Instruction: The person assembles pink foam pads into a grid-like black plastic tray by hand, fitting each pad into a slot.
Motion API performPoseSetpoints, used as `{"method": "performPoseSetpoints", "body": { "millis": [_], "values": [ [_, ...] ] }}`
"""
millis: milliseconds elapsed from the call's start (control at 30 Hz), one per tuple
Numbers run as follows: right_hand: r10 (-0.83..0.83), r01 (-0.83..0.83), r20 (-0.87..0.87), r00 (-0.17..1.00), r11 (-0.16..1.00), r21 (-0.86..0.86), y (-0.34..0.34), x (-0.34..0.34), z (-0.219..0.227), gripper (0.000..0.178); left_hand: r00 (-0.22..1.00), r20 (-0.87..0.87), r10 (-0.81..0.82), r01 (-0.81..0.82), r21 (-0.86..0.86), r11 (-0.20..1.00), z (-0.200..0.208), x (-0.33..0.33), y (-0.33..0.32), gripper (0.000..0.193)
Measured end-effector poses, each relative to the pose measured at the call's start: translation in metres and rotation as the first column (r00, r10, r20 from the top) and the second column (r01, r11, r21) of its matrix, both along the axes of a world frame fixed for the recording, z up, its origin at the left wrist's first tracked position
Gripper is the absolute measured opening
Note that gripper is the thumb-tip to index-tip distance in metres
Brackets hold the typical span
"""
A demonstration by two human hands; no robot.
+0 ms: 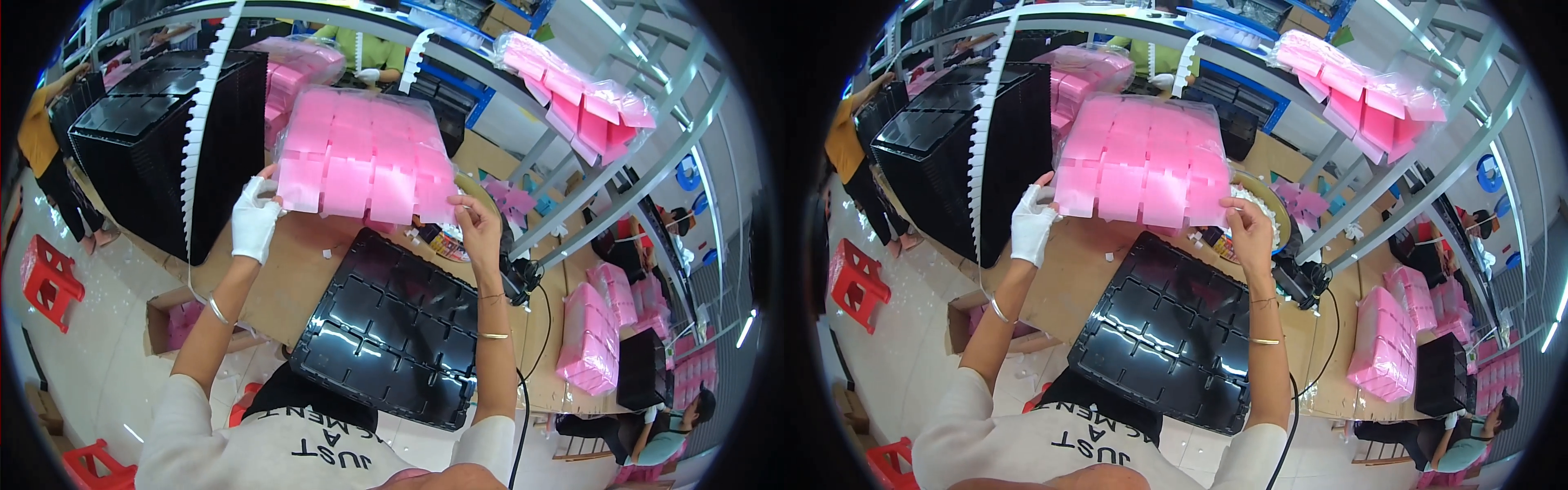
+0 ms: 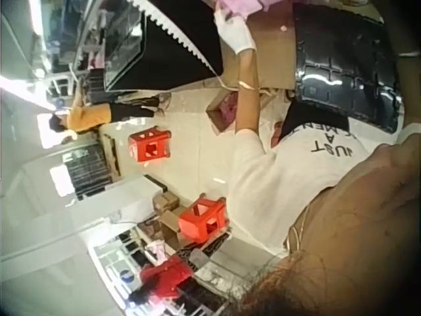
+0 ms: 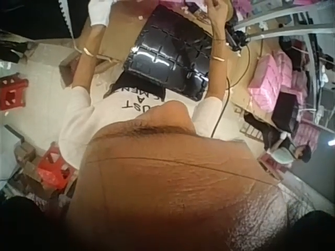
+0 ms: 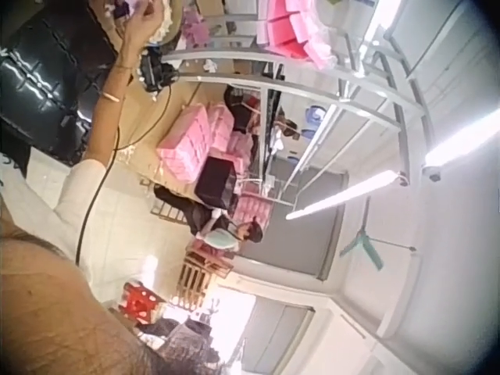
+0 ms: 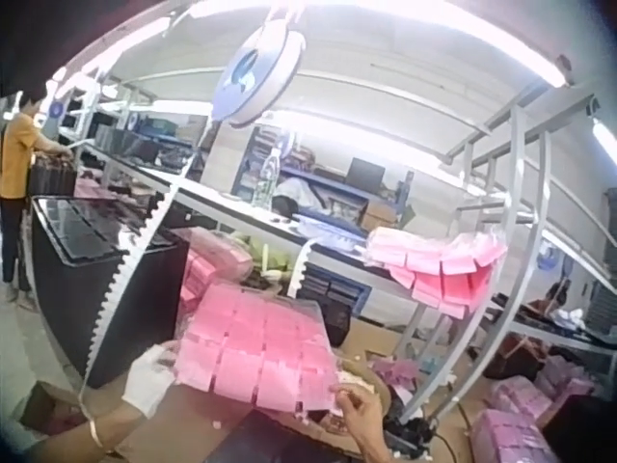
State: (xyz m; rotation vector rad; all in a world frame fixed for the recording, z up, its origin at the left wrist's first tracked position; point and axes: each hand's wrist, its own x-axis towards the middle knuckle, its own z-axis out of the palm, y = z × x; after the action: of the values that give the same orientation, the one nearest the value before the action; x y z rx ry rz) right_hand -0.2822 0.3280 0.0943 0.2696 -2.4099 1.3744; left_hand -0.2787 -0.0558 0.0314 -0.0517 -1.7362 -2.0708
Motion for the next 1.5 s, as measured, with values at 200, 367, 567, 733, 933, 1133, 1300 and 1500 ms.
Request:
{"method": "performPoseSetpoints", "body": {
  "millis": [200, 367, 567, 733, 933, 1133, 1300, 1500],
  "values": [
    [0.121, -0.187, -0.241, 0.963, 0.943, -0.274, -0.014, -0.009, -0.001, 0.018, 0.979, -0.181, 0.092, -0.107, -0.080, 0.991, 0.021, -0.008, -0.007, 0.057],
    [-0.023, -0.028, -0.245, 0.969, 0.978, -0.205, -0.019, -0.026, 0.013, 0.013, 0.983, -0.180, 0.035, -0.056, -0.116, 0.992, 0.059, -0.041, -0.006, 0.043],
    [-0.028, -0.124, -0.392, 0.919, 0.926, -0.357, -0.052, -0.011, 0.059, 0.015, 0.955, -0.295, -0.030, 0.023, -0.027, 0.999, 0.101, -0.063, -0.009, 0.028],
    [-0.179, 0.059, -0.404, 0.897, 0.955, -0.291, -0.050, 0.088, 0.040, 0.012, 0.953, -0.255, -0.166, 0.094, -0.272, 0.958, 0.080, 0.041, 0.017, 0.026],
    [-0.510, 0.430, -0.284, 0.812, 0.851, -0.302, -0.042, 0.223, -0.041, 0.010, 0.835, 0.118, -0.538, 0.550, -0.178, 0.816, 0.012, 0.118, 0.045, 0.026],
    [-0.624, 0.574, -0.051, 0.780, 0.745, -0.339, -0.034, 0.295, -0.102, 0.016, 0.747, 0.364, -0.556, 0.650, -0.227, 0.725, -0.035, 0.136, 0.059, 0.025],
    [-0.620, 0.594, 0.006, 0.785, 0.749, -0.295, -0.032, 0.316, -0.123, 0.018, 0.822, 0.380, -0.425, 0.566, -0.458, 0.685, -0.041, 0.136, 0.059, 0.026],
    [-0.534, 0.502, 0.002, 0.845, 0.793, -0.344, -0.023, 0.294, -0.132, 0.014, 0.875, 0.287, -0.390, 0.484, -0.479, 0.732, -0.051, 0.107, 0.056, 0.025]
  ]
}}
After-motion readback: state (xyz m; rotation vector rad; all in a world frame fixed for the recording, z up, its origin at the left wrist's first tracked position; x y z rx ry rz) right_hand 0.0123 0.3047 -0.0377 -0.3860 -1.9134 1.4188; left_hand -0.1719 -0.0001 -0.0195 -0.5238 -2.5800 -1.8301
